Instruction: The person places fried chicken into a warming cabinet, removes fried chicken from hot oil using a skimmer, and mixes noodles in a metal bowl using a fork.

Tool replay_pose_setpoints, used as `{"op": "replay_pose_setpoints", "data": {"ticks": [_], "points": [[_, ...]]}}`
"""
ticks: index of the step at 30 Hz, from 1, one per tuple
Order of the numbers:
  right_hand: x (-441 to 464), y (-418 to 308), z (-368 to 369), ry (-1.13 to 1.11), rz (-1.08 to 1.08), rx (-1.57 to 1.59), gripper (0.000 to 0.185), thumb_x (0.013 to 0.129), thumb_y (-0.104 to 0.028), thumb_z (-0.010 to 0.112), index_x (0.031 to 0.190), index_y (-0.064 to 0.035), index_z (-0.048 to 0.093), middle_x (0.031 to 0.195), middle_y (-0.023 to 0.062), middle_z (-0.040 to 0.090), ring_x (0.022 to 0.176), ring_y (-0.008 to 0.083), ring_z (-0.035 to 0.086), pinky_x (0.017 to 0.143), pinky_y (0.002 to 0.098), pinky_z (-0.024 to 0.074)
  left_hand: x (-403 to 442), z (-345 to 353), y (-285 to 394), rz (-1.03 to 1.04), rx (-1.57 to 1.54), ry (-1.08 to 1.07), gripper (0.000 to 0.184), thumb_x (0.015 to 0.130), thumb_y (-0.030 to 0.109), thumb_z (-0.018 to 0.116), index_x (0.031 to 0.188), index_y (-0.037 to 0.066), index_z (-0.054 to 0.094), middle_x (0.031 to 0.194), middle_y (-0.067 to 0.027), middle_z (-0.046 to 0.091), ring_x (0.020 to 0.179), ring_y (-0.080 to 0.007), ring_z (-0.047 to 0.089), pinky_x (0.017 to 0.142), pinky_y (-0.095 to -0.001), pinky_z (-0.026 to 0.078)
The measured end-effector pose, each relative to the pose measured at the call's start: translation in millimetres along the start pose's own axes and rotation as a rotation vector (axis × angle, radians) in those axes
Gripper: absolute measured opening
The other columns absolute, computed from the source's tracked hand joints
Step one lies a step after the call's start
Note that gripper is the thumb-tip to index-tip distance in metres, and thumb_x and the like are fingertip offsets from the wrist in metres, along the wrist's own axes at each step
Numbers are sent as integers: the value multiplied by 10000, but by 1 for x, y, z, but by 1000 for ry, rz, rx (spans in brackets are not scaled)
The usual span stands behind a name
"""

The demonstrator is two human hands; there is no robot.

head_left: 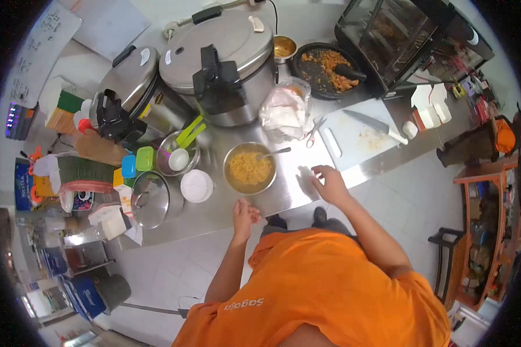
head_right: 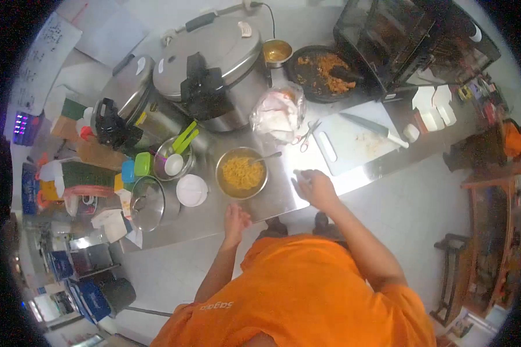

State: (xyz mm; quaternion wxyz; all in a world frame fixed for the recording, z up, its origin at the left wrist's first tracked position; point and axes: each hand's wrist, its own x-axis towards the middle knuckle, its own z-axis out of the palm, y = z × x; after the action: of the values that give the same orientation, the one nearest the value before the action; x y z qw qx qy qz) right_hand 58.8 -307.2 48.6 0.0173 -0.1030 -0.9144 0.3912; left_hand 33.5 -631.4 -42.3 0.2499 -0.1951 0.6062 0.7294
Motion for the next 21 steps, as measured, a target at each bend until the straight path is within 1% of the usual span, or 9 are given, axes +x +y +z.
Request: {"op": "replay_pose_setpoints", "data": {"ticks": [4,8,10,11,15,17,19,20,21], "points": [[-20,-29,-80,-71,-6,312,313,921,-206,673,1148,9,669,917,173,721,796,307,694,738,386,544,-31,28,-31,-60,56,-8,303,1097,358,405,985,89,487,827,-129,666,606,-202,654,528,-295,526],[-23,7,-107,-192,-158,287,277,924,-181,650,1141,-9,665,893,160,721,812,285,702,741,384,543,-91,83,-54,67,-20,100,48,1032,115,482,1078,100,474,1102,-145,660,912,-225,681,705,-319,555],[-27,30,-93,-291,-179,264,279,919,-179,648,1139,-8,659,893,155,723,814,291,704,755,390,545,-124,96,-75,170,1,144,208,970,-12,517,1129,110,464,1239,-146,626,1092,-239,651,819,-343,552],[-34,34,-83,-370,-211,298,283,917,-179,646,1142,-7,657,907,159,723,821,298,703,761,392,545,-137,92,-86,106,3,119,441,885,-99,553,1242,137,444,1306,-137,600,1205,-250,589,950,-384,512],[-86,14,-52,-698,-372,365,312,912,-194,648,1165,-11,651,971,175,720,865,325,699,790,405,546,-192,57,-144,105,346,285,498,911,42,646,1355,135,441,1356,-159,591,1228,-271,583,1016,-381,480],[-107,7,-41,-897,-483,310,342,915,-219,654,1193,-20,648,1009,180,717,899,340,695,810,414,544,-233,16,-203,-71,431,564,522,909,238,709,1350,105,465,1344,-206,601,1192,-286,612,981,-377,498],[-121,18,-18,-1020,-617,215,360,918,-243,679,1201,-24,644,967,165,718,863,306,698,789,391,548,-270,-77,-383,-420,683,520,691,877,414,721,1406,44,475,1332,-223,613,1202,-312,602,991,-409,489],[-128,32,-5,-1028,-687,185,358,918,-250,700,1190,-23,644,906,147,723,808,264,704,758,363,555,-295,-102,-432,-591,806,457,793,860,503,726,1434,13,481,1326,-231,619,1207,-325,597,995,-425,484],[-134,42,0,-1065,-662,116,362,915,-259,703,1188,-27,652,918,144,730,822,267,712,762,363,557,-340,-86,-446,-699,816,331,777,864,492,724,1428,13,488,1327,-225,620,1207,-324,598,990,-422,488]]}}
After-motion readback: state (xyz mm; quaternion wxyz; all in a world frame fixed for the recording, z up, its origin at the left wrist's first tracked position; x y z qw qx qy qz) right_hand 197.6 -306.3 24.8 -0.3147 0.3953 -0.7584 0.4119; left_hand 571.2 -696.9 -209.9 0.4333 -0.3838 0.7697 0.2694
